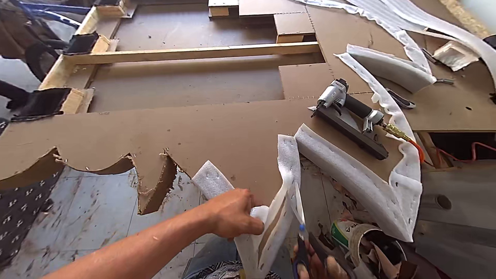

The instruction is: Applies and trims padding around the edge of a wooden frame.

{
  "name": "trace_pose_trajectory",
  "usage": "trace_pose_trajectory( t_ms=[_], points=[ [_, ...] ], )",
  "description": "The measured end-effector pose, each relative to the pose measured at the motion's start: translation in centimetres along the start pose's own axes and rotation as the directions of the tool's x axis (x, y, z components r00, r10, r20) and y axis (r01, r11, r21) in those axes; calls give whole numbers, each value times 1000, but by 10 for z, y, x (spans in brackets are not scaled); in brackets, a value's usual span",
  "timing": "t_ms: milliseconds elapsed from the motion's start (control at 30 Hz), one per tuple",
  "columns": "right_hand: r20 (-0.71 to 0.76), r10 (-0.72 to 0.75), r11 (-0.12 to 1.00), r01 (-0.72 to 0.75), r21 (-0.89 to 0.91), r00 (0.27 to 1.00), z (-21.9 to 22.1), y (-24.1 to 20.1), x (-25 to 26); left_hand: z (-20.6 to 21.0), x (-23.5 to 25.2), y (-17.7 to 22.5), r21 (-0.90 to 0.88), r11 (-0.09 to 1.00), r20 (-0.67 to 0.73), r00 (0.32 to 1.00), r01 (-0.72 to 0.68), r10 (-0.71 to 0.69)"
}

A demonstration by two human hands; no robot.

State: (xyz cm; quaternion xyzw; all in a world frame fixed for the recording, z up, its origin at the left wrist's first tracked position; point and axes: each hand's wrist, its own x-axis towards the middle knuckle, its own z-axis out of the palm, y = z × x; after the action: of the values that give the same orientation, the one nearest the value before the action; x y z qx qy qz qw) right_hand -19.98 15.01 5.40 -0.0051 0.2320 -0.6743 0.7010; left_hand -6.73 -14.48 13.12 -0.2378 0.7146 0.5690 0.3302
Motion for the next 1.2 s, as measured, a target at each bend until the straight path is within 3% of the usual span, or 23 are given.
trace_pose_trajectory(
  t_ms=[267,400,533,700,933,1000,1133,1200],
  points=[
    [103,68,994,-77,81,992,9,-49,61,-1,1,5,-22,999,51,998,26,-25],
    [55,93,988,-99,117,994,19,-57,64,-4,0,5,3,999,65,997,32,-32],
    [25,65,996,-64,-69,998,21,-48,43,-3,-7,-6,-62,993,40,994,-103,105],
    [49,78,997,-77,-16,996,9,-37,25,6,-15,-24,-296,910,-29,955,-290,295],
    [31,-2,997,0,73,1000,35,-54,75,14,-14,-20,-290,903,-51,947,-317,316],
    [-1,-14,999,14,49,1000,37,-58,83,14,-14,-19,-273,912,-53,951,-306,303],
    [-204,-54,997,40,-72,977,56,-67,97,16,-10,-16,-182,940,-39,958,-287,285],
    [-219,-47,997,33,-68,975,59,-72,104,17,-10,-16,-174,946,-43,962,-273,269]
  ],
)
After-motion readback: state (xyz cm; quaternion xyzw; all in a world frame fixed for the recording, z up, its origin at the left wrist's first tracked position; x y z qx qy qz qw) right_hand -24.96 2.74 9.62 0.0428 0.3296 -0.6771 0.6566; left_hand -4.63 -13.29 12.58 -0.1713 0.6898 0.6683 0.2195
